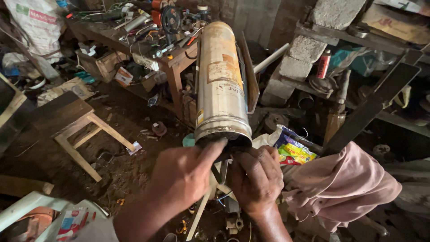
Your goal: The person works on a cylindrical metal water heater tank mounted on a wooden stand, threading a cable and internal wiring into its open end and pressing the internal components into place by hand. They repeatedly reposition the tank, adjust the wires inside, and press the parts to seat them.
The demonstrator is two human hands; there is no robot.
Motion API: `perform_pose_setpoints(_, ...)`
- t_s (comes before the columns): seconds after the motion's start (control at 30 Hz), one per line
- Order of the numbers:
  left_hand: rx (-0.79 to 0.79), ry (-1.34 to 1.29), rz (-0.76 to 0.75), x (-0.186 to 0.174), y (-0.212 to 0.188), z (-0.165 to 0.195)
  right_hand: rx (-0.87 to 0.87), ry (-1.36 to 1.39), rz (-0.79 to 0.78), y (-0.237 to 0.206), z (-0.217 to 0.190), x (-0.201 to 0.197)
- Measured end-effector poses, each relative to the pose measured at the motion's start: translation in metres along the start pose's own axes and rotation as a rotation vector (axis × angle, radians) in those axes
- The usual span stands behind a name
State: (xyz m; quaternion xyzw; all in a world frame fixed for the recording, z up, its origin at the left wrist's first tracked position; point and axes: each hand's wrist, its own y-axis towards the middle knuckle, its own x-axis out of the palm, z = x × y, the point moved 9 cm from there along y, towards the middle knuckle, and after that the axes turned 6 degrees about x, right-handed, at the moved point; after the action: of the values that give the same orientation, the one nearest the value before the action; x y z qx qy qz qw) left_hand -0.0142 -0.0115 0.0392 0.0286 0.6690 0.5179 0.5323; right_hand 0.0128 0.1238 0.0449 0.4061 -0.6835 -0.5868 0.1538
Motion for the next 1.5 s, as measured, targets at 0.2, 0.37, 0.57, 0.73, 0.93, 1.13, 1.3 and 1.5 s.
perform_pose_setpoints(0.2,0.142,0.13,0.041,-0.019,0.013,0.01,-0.02,-0.028,0.032,0.0,-0.001,0.001)
perform_pose_setpoints(0.37,0.124,0.231,0.02,-0.018,0.019,0.014,-0.004,0.022,0.01,0.001,0.002,-0.002)
perform_pose_setpoints(0.57,0.163,0.208,0.102,-0.022,0.023,0.016,-0.008,0.059,0.054,-0.001,0.002,-0.007)
perform_pose_setpoints(0.73,0.097,0.313,-0.089,-0.014,0.03,0.016,0.032,0.081,0.032,-0.002,0.006,-0.007)
perform_pose_setpoints(0.93,0.063,0.424,-0.142,-0.007,0.031,0.021,0.029,0.077,0.049,-0.004,0.006,-0.007)
perform_pose_setpoints(1.13,0.119,0.364,-0.076,0.003,0.019,0.01,0.028,0.119,0.03,-0.004,0.005,-0.009)
perform_pose_setpoints(1.3,0.157,0.268,0.05,-0.002,0.011,0.006,0.025,0.09,0.049,-0.001,0.001,-0.012)
perform_pose_setpoints(1.5,0.208,0.134,0.128,-0.02,0.009,0.017,0.072,0.065,0.082,-0.004,-0.009,-0.013)
